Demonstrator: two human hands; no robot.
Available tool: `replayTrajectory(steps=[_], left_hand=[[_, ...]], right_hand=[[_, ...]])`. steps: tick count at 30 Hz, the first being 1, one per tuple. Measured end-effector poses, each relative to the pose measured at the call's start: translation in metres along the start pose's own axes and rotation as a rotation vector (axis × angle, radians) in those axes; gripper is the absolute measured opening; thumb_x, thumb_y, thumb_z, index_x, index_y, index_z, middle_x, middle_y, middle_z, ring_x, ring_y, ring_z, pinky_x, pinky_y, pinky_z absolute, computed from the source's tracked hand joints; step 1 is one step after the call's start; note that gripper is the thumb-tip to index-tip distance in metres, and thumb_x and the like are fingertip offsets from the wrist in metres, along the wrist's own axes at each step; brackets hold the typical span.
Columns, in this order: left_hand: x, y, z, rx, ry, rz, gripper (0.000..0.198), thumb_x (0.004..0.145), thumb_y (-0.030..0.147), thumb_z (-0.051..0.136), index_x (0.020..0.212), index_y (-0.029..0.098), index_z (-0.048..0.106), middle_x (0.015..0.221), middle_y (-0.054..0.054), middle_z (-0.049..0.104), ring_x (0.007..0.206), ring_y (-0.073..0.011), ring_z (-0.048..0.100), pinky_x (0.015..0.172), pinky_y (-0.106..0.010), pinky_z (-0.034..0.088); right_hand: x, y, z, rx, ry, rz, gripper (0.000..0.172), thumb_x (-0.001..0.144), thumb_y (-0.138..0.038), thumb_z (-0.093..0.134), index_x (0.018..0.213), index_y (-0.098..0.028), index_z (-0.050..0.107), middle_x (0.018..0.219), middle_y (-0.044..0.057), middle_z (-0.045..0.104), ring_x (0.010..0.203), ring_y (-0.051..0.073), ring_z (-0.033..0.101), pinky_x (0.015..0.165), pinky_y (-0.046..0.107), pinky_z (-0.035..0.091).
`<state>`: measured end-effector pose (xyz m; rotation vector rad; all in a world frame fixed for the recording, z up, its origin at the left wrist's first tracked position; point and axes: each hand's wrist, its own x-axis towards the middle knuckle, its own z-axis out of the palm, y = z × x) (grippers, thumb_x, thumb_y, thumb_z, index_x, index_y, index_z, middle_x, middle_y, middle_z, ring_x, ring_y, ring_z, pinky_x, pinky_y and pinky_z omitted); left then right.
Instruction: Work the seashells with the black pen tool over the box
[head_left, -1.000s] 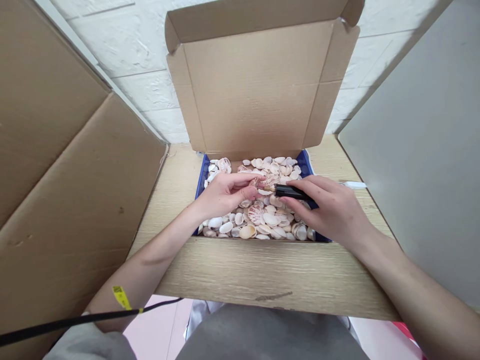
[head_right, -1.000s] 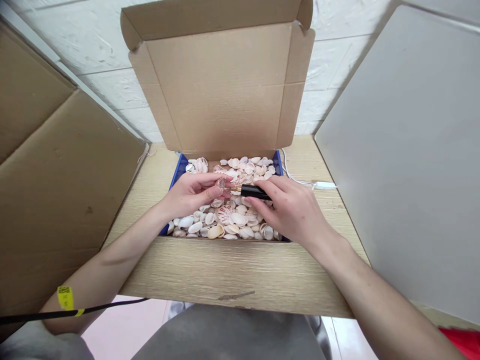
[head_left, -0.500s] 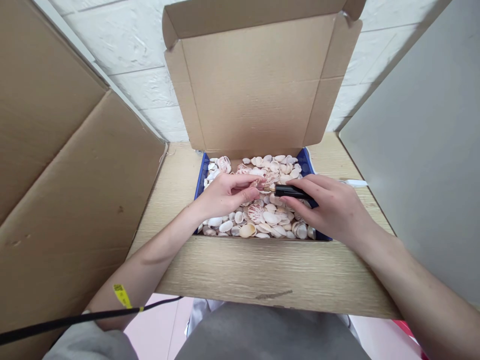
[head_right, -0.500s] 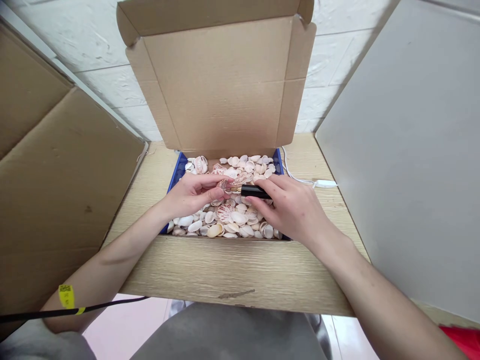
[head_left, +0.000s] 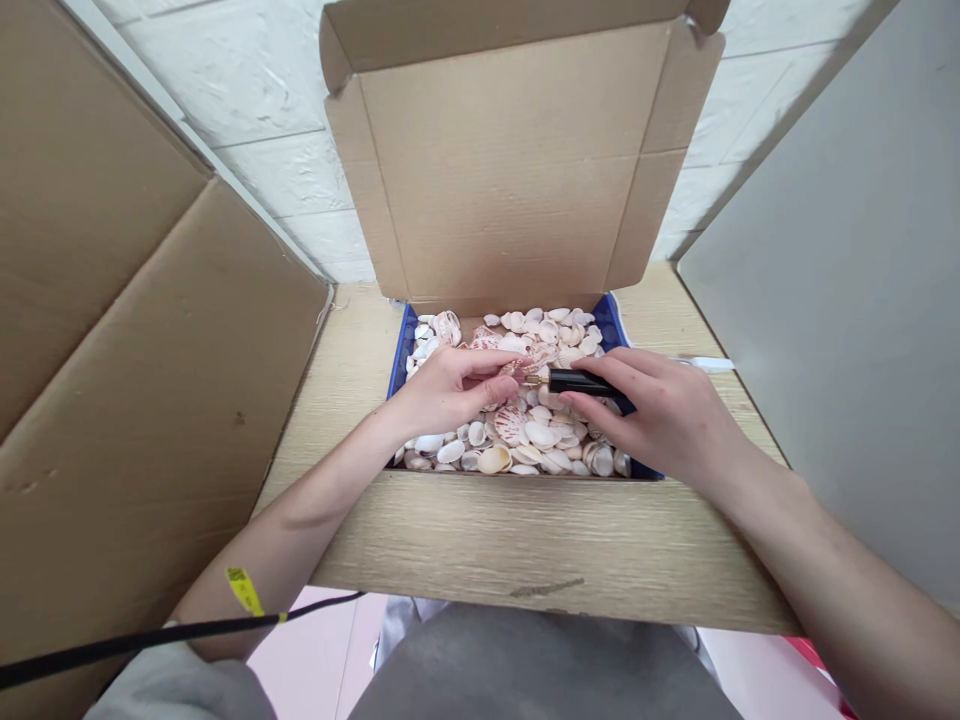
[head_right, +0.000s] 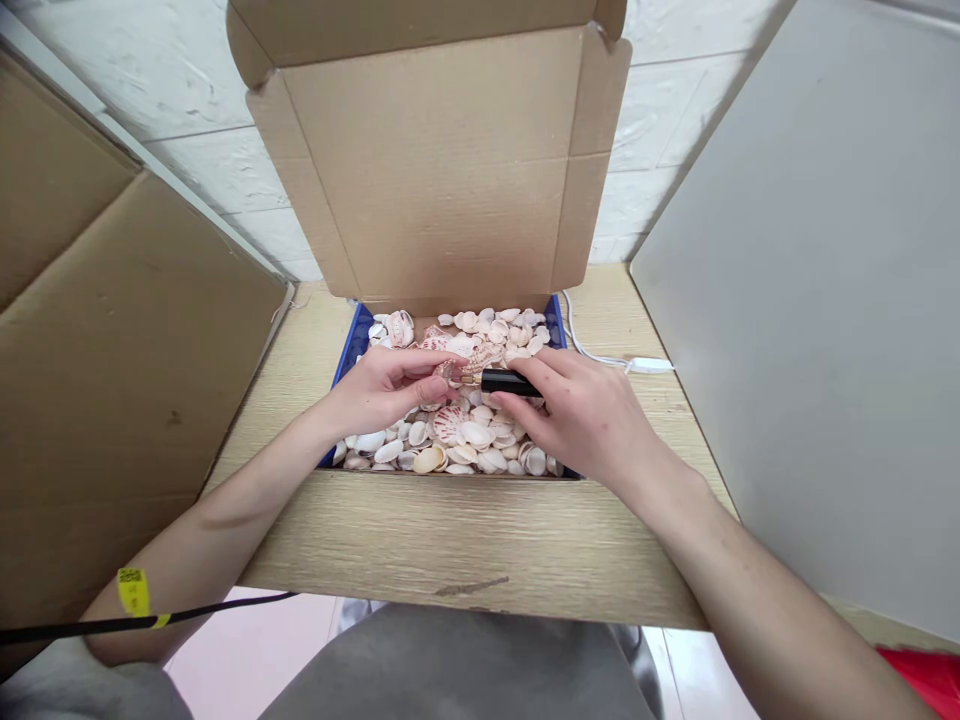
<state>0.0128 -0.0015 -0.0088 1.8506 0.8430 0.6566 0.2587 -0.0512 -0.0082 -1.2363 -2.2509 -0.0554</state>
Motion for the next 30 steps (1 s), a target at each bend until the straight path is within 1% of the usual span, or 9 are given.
replayTrajectory(steps=[4,8,11,14,18,21,24,30], left_hand=[[0.0002,-0.0002,0.0005,-0.024,0.003,0.005,0.042,0.091,0.042,0.063,0.120,0.013,0.072,0.094,-0.008,0.078,0.081,-0.0182,0.072,0.071,-0.027,0.057],[0.0007,0.0008,0.0007,-0.025,0.000,0.019,0.042,0.091,0.041,0.062,0.120,0.011,0.071,0.094,-0.009,0.078,0.080,-0.0181,0.072,0.069,-0.027,0.057],[0.0006,0.0023,0.0006,-0.024,-0.001,0.014,0.044,0.091,0.040,0.062,0.121,0.010,0.070,0.095,-0.010,0.078,0.080,-0.0186,0.073,0.070,-0.027,0.057],[0.0001,0.0024,0.0004,-0.031,-0.006,0.006,0.043,0.091,0.039,0.063,0.121,0.010,0.070,0.096,-0.009,0.079,0.080,-0.0186,0.073,0.071,-0.027,0.058],[-0.0002,0.0009,-0.0003,-0.014,-0.008,0.013,0.042,0.091,0.039,0.063,0.121,0.011,0.070,0.094,-0.009,0.079,0.080,-0.0181,0.073,0.070,-0.027,0.058],[0.0002,0.0008,-0.0006,0.015,-0.009,0.028,0.041,0.091,0.040,0.062,0.118,0.011,0.072,0.089,-0.008,0.078,0.077,-0.0177,0.072,0.068,-0.026,0.057],[0.0004,0.0014,-0.0001,0.015,-0.008,0.018,0.039,0.091,0.039,0.062,0.117,0.011,0.072,0.090,-0.008,0.078,0.078,-0.0176,0.072,0.070,-0.027,0.058],[-0.0002,0.0005,0.0009,-0.029,-0.024,-0.005,0.041,0.091,0.038,0.062,0.121,0.011,0.070,0.093,-0.009,0.079,0.081,-0.0183,0.073,0.073,-0.030,0.060]], right_hand=[[0.0003,0.0003,-0.0003,-0.006,-0.001,-0.005,0.019,0.096,-0.038,0.057,0.098,-0.021,0.066,0.084,0.005,0.071,0.072,0.019,0.066,0.057,0.030,0.044],[0.0005,0.0005,-0.0007,-0.004,-0.002,-0.014,0.020,0.096,-0.038,0.057,0.099,-0.020,0.065,0.085,0.005,0.071,0.072,0.019,0.066,0.057,0.031,0.045],[0.0007,0.0005,-0.0011,-0.008,-0.009,-0.015,0.020,0.096,-0.038,0.057,0.099,-0.021,0.065,0.084,0.004,0.071,0.071,0.019,0.066,0.056,0.031,0.045],[0.0008,0.0003,-0.0014,-0.005,-0.009,-0.019,0.021,0.097,-0.039,0.056,0.098,-0.020,0.066,0.083,0.004,0.070,0.071,0.019,0.065,0.056,0.031,0.044],[0.0009,0.0003,-0.0017,-0.005,-0.013,-0.024,0.020,0.096,-0.037,0.058,0.098,-0.019,0.066,0.081,0.003,0.069,0.069,0.018,0.064,0.055,0.030,0.044],[0.0010,0.0002,-0.0019,-0.010,-0.016,-0.020,0.020,0.096,-0.038,0.058,0.099,-0.019,0.066,0.081,0.003,0.069,0.069,0.018,0.064,0.055,0.030,0.044],[0.0009,0.0001,-0.0020,-0.009,-0.024,-0.022,0.021,0.096,-0.038,0.057,0.100,-0.018,0.066,0.083,0.004,0.070,0.071,0.019,0.065,0.056,0.030,0.044],[0.0008,0.0006,-0.0023,-0.029,-0.025,-0.039,0.021,0.096,-0.036,0.058,0.099,-0.017,0.067,0.082,0.004,0.070,0.069,0.019,0.065,0.053,0.030,0.042]])
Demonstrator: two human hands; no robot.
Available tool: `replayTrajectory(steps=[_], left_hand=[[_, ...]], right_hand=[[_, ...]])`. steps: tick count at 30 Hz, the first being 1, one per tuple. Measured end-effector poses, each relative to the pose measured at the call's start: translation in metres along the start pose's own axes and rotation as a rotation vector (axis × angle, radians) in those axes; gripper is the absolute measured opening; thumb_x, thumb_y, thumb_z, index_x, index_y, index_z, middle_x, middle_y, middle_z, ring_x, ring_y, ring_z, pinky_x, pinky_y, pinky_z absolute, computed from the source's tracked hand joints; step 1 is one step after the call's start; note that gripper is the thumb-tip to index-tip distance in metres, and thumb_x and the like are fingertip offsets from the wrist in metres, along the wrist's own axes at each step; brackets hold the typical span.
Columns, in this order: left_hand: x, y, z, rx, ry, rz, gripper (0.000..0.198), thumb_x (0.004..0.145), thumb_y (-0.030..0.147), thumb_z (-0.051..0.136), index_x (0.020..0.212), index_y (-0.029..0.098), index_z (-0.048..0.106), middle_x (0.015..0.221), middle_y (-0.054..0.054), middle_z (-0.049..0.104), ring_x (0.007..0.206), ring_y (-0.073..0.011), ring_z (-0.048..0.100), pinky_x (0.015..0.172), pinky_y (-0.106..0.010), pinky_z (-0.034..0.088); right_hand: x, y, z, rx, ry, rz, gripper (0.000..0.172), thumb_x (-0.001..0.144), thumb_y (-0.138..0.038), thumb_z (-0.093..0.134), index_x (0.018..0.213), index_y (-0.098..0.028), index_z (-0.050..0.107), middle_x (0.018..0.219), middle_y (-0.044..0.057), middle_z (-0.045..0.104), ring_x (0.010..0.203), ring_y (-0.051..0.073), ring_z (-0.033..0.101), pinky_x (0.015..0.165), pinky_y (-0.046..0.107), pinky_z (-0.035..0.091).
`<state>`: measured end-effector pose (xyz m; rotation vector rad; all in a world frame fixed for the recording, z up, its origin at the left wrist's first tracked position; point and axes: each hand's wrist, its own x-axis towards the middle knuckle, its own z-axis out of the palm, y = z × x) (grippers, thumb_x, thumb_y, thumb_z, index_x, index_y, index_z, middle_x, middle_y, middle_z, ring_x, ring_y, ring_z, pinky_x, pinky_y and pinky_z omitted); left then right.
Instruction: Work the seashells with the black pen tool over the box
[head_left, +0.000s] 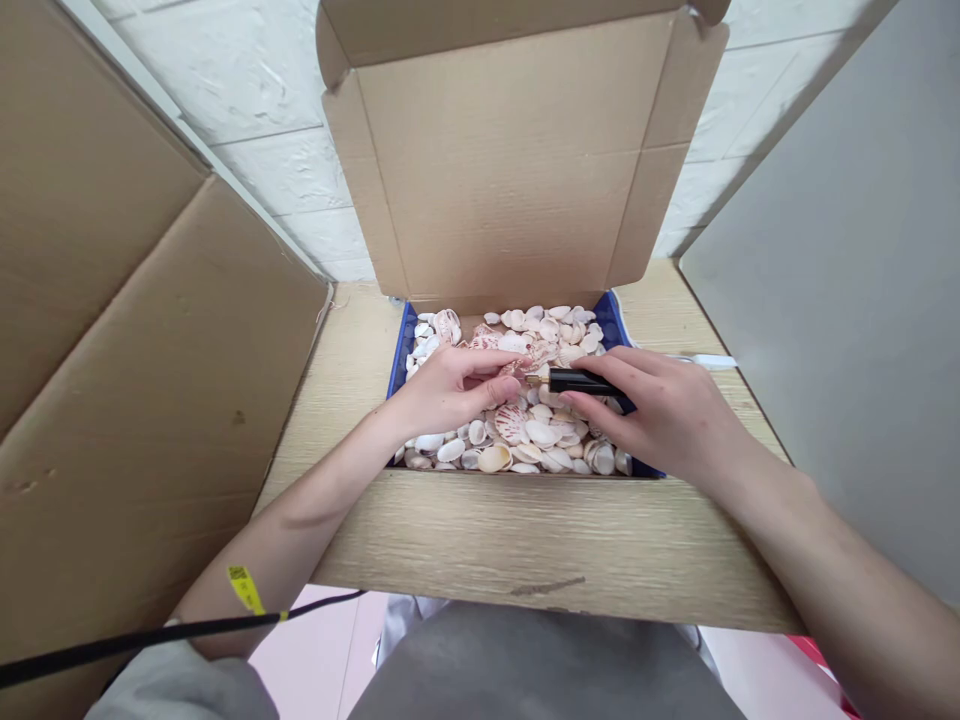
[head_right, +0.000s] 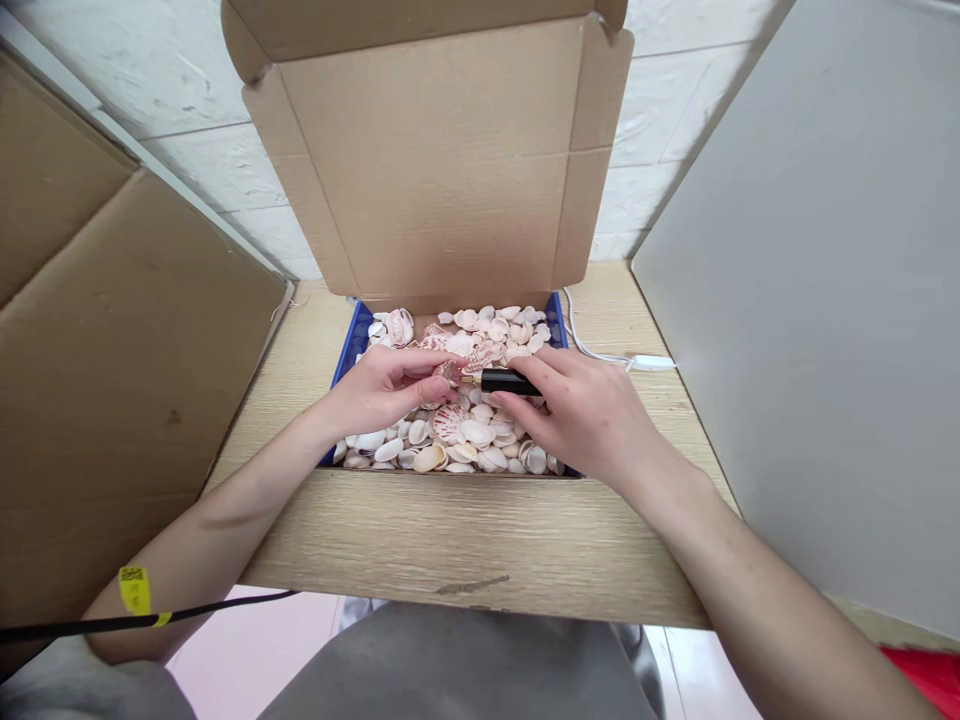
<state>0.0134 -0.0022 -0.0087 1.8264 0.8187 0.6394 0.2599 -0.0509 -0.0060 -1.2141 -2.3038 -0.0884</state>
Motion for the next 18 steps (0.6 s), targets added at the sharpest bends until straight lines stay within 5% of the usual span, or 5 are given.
replayTrajectory(steps=[18], left_hand=[[0.0008,0.0008,-0.0004,0.049,-0.016,0.015,0.041,0.092,0.038,0.061,0.120,0.010,0.070,0.086,-0.008,0.078,0.076,-0.0165,0.072,0.069,-0.027,0.058]], right_hand=[[-0.0002,0.0008,-0.0009,-0.006,-0.013,-0.019,0.023,0.096,-0.037,0.058,0.102,-0.016,0.067,0.080,0.003,0.069,0.067,0.018,0.063,0.053,0.029,0.041]])
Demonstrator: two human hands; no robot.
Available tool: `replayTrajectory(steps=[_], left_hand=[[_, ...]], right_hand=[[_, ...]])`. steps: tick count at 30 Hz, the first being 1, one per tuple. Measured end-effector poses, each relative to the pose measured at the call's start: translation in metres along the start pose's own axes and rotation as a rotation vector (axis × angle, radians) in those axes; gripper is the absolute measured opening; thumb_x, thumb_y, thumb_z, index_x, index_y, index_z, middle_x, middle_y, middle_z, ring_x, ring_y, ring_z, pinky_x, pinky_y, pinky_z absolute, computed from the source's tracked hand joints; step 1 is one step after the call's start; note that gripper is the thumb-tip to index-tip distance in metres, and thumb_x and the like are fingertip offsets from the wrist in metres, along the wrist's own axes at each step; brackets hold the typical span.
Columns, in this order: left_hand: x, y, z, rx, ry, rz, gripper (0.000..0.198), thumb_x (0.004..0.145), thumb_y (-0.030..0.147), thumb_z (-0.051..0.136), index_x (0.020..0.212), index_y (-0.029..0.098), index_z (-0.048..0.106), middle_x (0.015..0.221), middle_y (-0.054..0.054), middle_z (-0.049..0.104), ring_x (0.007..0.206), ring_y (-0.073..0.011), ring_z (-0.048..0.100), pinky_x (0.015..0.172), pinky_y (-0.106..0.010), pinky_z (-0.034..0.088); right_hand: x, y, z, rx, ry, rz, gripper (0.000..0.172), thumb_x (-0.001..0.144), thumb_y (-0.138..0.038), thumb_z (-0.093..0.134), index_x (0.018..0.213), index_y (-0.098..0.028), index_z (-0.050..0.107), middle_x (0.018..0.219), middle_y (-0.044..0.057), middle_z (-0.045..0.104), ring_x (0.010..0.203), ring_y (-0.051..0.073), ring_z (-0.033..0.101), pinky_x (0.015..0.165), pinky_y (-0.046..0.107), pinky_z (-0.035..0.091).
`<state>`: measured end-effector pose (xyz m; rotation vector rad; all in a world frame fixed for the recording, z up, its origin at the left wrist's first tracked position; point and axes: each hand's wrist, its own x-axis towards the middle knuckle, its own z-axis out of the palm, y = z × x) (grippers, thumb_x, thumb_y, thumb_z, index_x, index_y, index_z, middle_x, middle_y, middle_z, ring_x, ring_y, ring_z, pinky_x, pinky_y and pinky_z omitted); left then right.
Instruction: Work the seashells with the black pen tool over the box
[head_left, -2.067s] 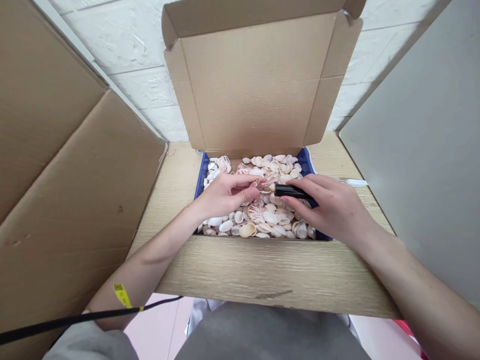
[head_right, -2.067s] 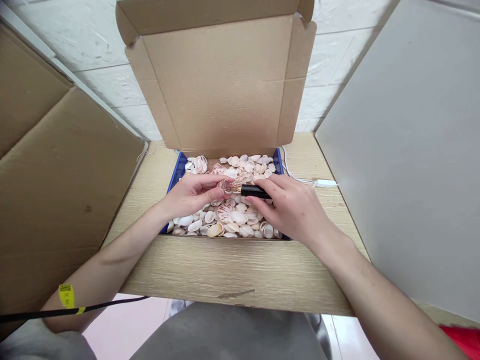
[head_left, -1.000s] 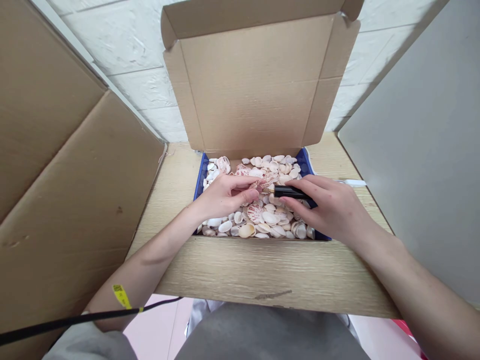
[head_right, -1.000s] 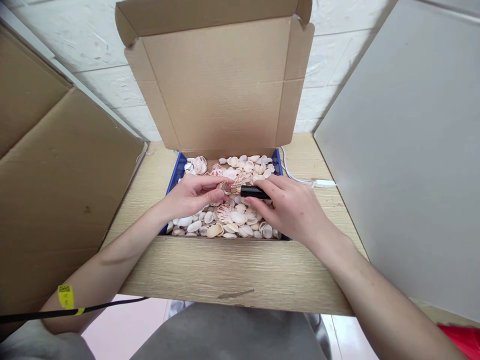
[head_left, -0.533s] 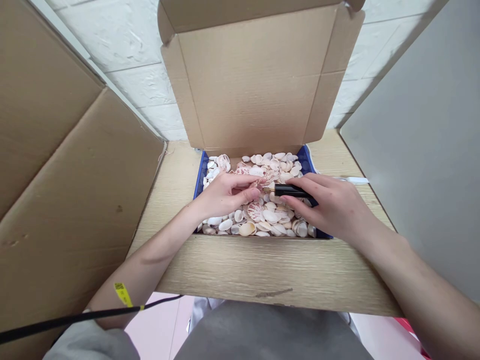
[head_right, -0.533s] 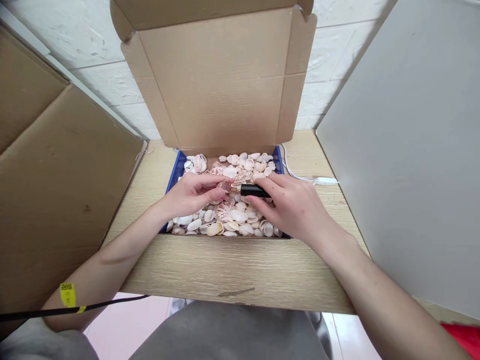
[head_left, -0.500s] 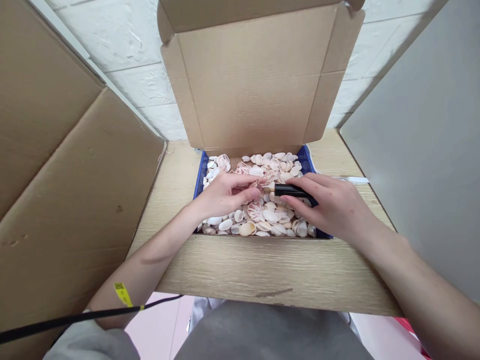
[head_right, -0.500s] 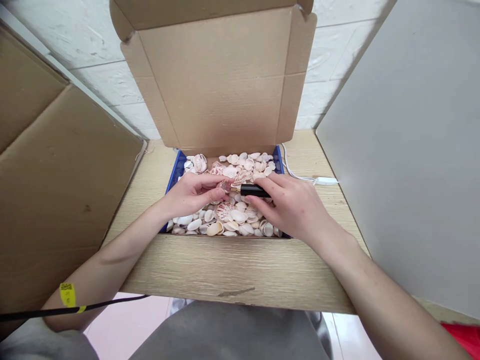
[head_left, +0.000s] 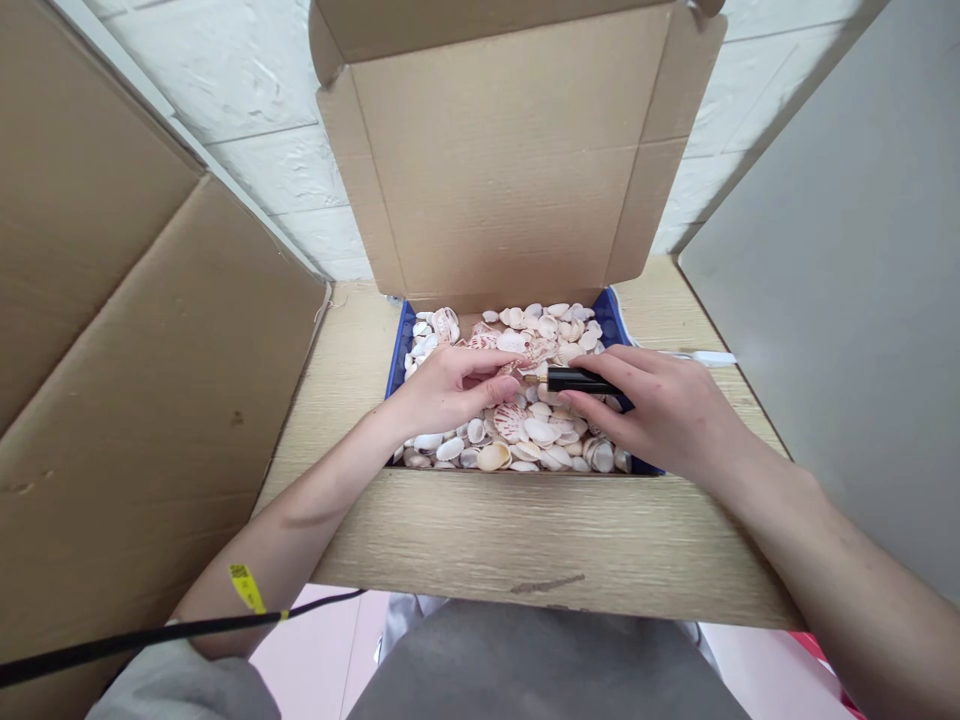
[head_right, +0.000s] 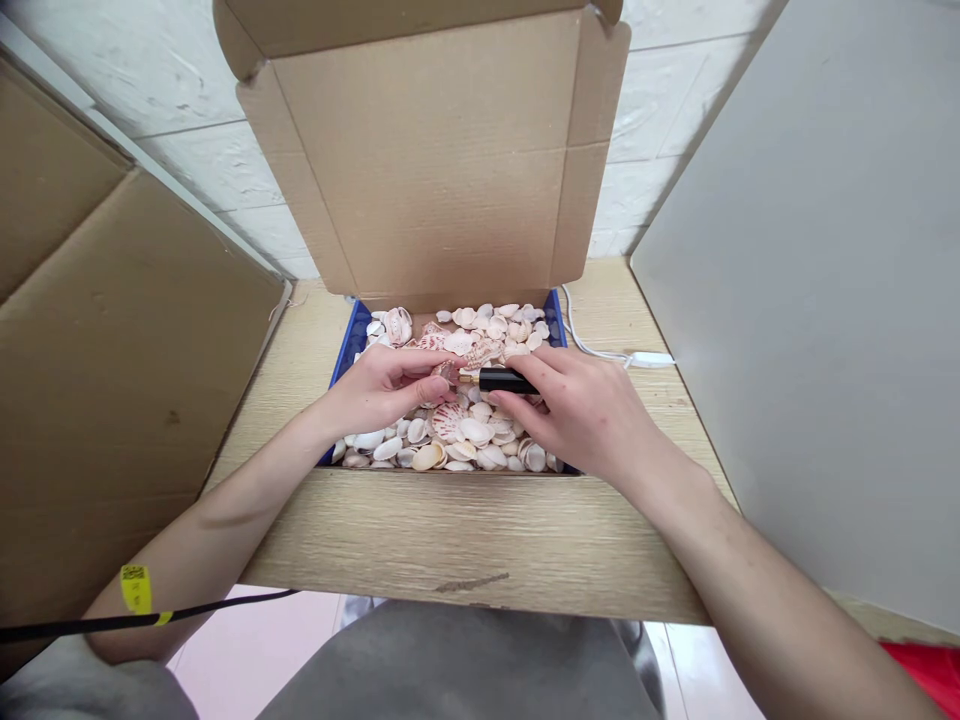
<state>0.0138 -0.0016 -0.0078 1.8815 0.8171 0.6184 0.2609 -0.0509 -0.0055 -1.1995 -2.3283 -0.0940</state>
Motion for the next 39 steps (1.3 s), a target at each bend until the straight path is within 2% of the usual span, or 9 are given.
replayTrajectory(steps=[20,31,39], left_hand=[[0.0002,0.0014,-0.0003,-0.067,-0.006,-0.023,0.041,0.091,0.035,0.062,0.120,0.008,0.069,0.091,-0.010,0.079,0.076,-0.0173,0.074,0.070,-0.027,0.061],[-0.0003,0.0004,-0.0009,-0.024,0.004,-0.016,0.044,0.091,0.042,0.062,0.120,0.010,0.071,0.088,-0.010,0.078,0.076,-0.0181,0.073,0.068,-0.028,0.060],[0.0006,-0.0031,-0.0012,-0.058,-0.007,-0.021,0.047,0.091,0.045,0.062,0.121,0.011,0.070,0.094,-0.010,0.078,0.079,-0.0196,0.074,0.069,-0.029,0.060]], right_hand=[[0.0000,-0.0019,0.0002,0.010,0.010,0.027,0.022,0.096,-0.038,0.058,0.100,-0.018,0.067,0.079,0.003,0.069,0.067,0.018,0.063,0.053,0.028,0.039],[0.0002,-0.0012,-0.0002,0.012,-0.015,0.029,0.024,0.097,-0.039,0.056,0.103,-0.019,0.066,0.081,0.003,0.069,0.067,0.017,0.062,0.054,0.028,0.040],[-0.0007,-0.0006,0.0009,-0.026,-0.001,0.008,0.025,0.098,-0.041,0.055,0.100,-0.019,0.065,0.082,0.005,0.070,0.069,0.018,0.063,0.055,0.030,0.041]])
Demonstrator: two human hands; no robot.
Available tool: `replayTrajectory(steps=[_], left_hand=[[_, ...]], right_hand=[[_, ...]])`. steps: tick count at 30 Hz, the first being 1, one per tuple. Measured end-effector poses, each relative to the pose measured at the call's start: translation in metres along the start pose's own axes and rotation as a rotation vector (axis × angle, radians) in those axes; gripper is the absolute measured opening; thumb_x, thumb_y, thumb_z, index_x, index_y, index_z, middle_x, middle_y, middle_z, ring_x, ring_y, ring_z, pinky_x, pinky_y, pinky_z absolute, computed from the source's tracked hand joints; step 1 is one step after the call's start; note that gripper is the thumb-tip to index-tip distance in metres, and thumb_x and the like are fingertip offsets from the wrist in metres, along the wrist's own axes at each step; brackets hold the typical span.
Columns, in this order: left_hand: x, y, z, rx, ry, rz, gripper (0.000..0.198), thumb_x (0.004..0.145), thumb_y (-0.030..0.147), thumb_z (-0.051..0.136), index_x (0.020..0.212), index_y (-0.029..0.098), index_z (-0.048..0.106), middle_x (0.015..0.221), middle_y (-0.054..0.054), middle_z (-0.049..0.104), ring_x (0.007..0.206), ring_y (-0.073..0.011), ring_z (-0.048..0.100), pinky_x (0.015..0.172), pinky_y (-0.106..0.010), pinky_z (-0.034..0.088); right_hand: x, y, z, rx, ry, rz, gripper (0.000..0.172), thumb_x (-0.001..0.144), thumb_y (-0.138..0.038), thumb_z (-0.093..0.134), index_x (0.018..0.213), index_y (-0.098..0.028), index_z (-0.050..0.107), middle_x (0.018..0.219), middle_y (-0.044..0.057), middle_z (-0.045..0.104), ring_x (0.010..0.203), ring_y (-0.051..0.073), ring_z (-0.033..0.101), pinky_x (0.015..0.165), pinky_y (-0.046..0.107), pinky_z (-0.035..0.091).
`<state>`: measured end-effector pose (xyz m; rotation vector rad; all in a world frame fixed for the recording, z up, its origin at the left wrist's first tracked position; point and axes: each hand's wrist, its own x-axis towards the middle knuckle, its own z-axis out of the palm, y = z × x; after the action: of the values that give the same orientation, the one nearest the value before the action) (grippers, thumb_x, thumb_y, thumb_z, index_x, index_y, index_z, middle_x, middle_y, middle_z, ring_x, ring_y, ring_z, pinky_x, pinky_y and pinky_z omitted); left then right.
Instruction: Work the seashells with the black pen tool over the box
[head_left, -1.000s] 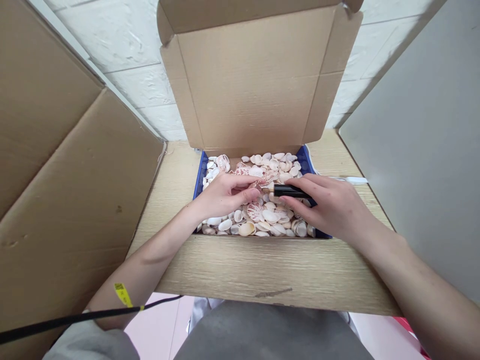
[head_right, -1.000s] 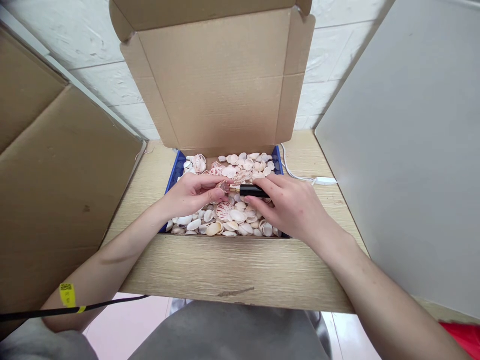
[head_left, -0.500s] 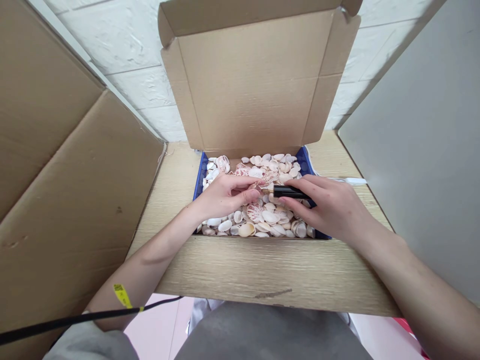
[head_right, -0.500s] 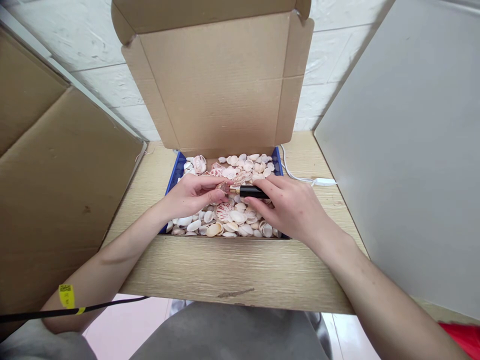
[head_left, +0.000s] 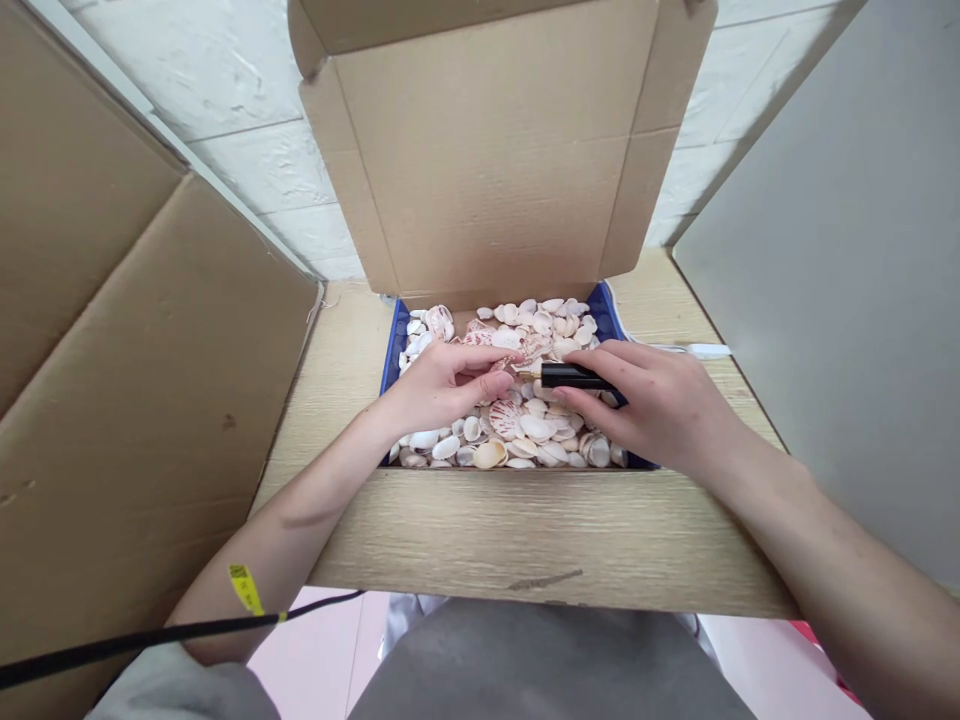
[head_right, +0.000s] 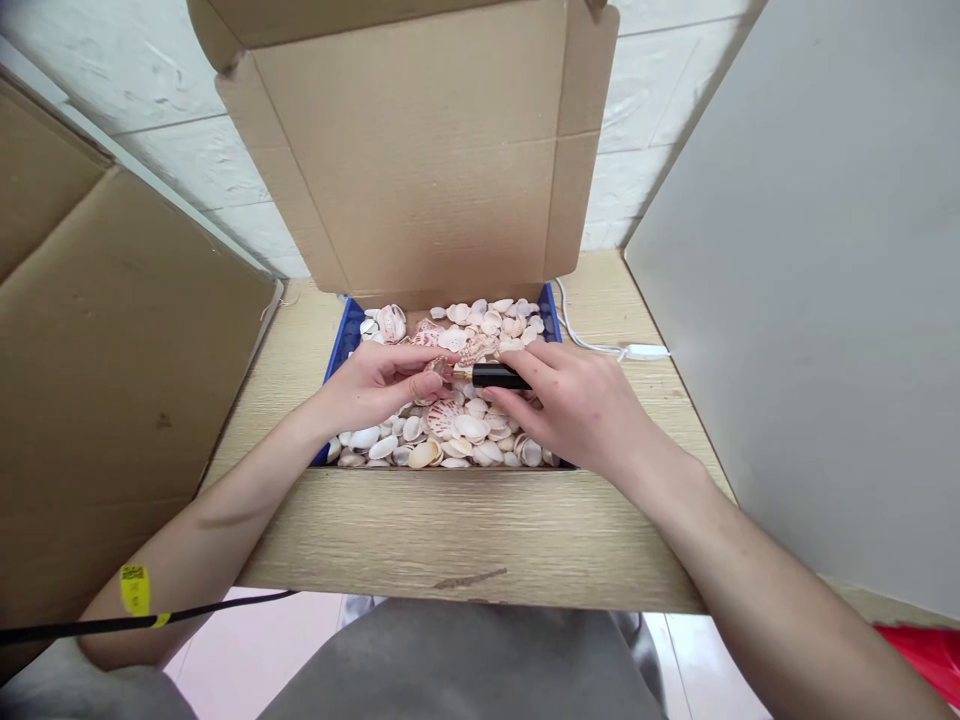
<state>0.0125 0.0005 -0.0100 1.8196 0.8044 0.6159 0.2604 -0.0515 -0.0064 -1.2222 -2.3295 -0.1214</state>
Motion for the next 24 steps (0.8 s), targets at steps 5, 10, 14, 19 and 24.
replayTrajectory(steps=[5,10,14,19,24], left_hand=[[-0.0001,0.0023,0.0002,-0.001,0.016,-0.028,0.047,0.091,0.046,0.062,0.121,0.011,0.070,0.091,-0.009,0.078,0.081,-0.0204,0.075,0.070,-0.029,0.060],[0.0000,0.0021,0.0007,-0.046,0.016,-0.023,0.046,0.090,0.046,0.064,0.119,0.011,0.070,0.094,-0.010,0.078,0.081,-0.0197,0.074,0.071,-0.029,0.060],[-0.0002,0.0008,0.0008,-0.041,0.012,-0.029,0.045,0.091,0.046,0.062,0.120,0.012,0.070,0.091,-0.009,0.077,0.080,-0.0197,0.074,0.069,-0.028,0.060],[-0.0011,0.0006,0.0001,-0.014,0.010,-0.007,0.045,0.092,0.045,0.060,0.122,0.013,0.069,0.088,-0.008,0.077,0.079,-0.0191,0.074,0.068,-0.028,0.059],[-0.0014,0.0024,0.0003,-0.040,0.016,-0.015,0.048,0.092,0.044,0.062,0.123,0.009,0.069,0.089,-0.011,0.078,0.077,-0.0189,0.074,0.070,-0.029,0.060]], right_hand=[[0.0010,0.0002,0.0007,-0.045,0.090,-0.025,0.020,0.097,-0.038,0.056,0.100,-0.021,0.066,0.083,0.005,0.072,0.073,0.020,0.065,0.060,0.032,0.047],[0.0018,0.0006,0.0017,-0.004,0.107,-0.015,0.019,0.095,-0.037,0.059,0.104,-0.022,0.067,0.088,0.007,0.073,0.076,0.021,0.067,0.061,0.034,0.051],[0.0010,-0.0004,0.0022,0.016,0.074,0.021,0.019,0.096,-0.038,0.059,0.105,-0.024,0.067,0.089,0.006,0.074,0.076,0.022,0.068,0.061,0.034,0.051],[0.0011,-0.0020,0.0013,0.024,0.070,0.025,0.019,0.096,-0.038,0.058,0.103,-0.023,0.067,0.088,0.006,0.074,0.076,0.021,0.068,0.061,0.033,0.051],[0.0010,-0.0022,0.0008,0.029,0.070,0.010,0.018,0.096,-0.036,0.059,0.103,-0.021,0.066,0.088,0.006,0.073,0.075,0.020,0.068,0.060,0.032,0.049]])
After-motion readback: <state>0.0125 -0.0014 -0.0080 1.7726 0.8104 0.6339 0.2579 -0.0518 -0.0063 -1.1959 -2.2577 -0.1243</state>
